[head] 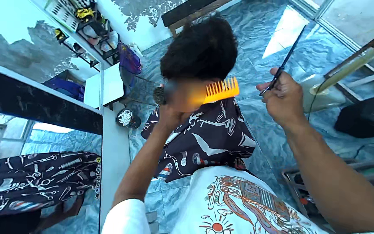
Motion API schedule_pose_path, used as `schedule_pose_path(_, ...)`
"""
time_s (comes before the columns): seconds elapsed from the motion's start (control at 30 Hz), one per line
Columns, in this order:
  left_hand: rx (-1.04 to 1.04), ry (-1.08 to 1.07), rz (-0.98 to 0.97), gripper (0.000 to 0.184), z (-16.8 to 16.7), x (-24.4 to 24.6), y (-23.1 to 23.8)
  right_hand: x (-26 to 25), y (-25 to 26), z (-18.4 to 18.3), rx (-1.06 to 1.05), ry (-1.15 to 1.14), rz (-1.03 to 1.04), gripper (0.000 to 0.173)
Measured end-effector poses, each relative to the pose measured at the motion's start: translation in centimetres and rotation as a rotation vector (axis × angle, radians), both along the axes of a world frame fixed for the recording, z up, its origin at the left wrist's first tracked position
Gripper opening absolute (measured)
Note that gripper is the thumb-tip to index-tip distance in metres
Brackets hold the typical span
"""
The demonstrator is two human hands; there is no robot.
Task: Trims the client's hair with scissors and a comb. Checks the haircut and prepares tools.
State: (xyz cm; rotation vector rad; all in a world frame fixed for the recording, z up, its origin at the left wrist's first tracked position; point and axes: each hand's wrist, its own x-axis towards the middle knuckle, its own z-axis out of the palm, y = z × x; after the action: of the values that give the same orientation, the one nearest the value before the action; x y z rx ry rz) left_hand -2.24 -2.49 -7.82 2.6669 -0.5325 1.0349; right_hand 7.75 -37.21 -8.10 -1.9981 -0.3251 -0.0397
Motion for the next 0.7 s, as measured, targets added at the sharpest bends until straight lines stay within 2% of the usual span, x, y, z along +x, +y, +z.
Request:
schedule_pose_path(0.1, -0.370, -0.101, 0.050, 0.037, -2.6, 1.9, -1.2, -0.5, -0.1, -0.8, 0.082, 0.014, 0.022, 0.062)
schedule_pose_path(0.17, -0.697, -0.142, 0.088, 0.031, -3.1, 0.8, -1.5, -0.7, -0.1, -1.5, 0.095, 0.018, 0.025, 0.063)
schedule_pose_path(0.23, -0.940, -0.160, 0.205, 0.034, -3.5, -1.0, -1.4, -0.5, -0.1, -2.3, 0.008, -0.046, -0.020, 0.057)
schedule_pose_path(0.27, -0.939, -0.148, 0.243, 0.037, -4.1, -2.2, -1.0, -0.3, -0.2, -2.8, -0.069, -0.098, -0.034, 0.051)
schedule_pose_path(0.37, -0.513, -0.053, 0.080, 0.034, -5.8, -4.6, 1.5, 0.4, 0.2, -1.6, -0.309, -0.255, -0.040, 0.035)
schedule_pose_path(0.5, -0.018, 0.026, 0.000, 0.036, -2.9, -3.4, 5.2, 2.3, 2.0, 1.9, -0.577, -0.450, 0.022, 0.032)
schedule_pose_path(0.6, 0.167, 0.014, 0.005, 0.036, 0.5, -1.1, 7.4, 4.1, 2.9, 3.2, -0.708, -0.598, 0.088, 0.031)
schedule_pose_path(0.7, 0.285, -0.038, -0.018, 0.035, 3.7, 0.5, 8.7, 4.8, 3.8, 3.0, -0.758, -0.665, 0.075, 0.032)
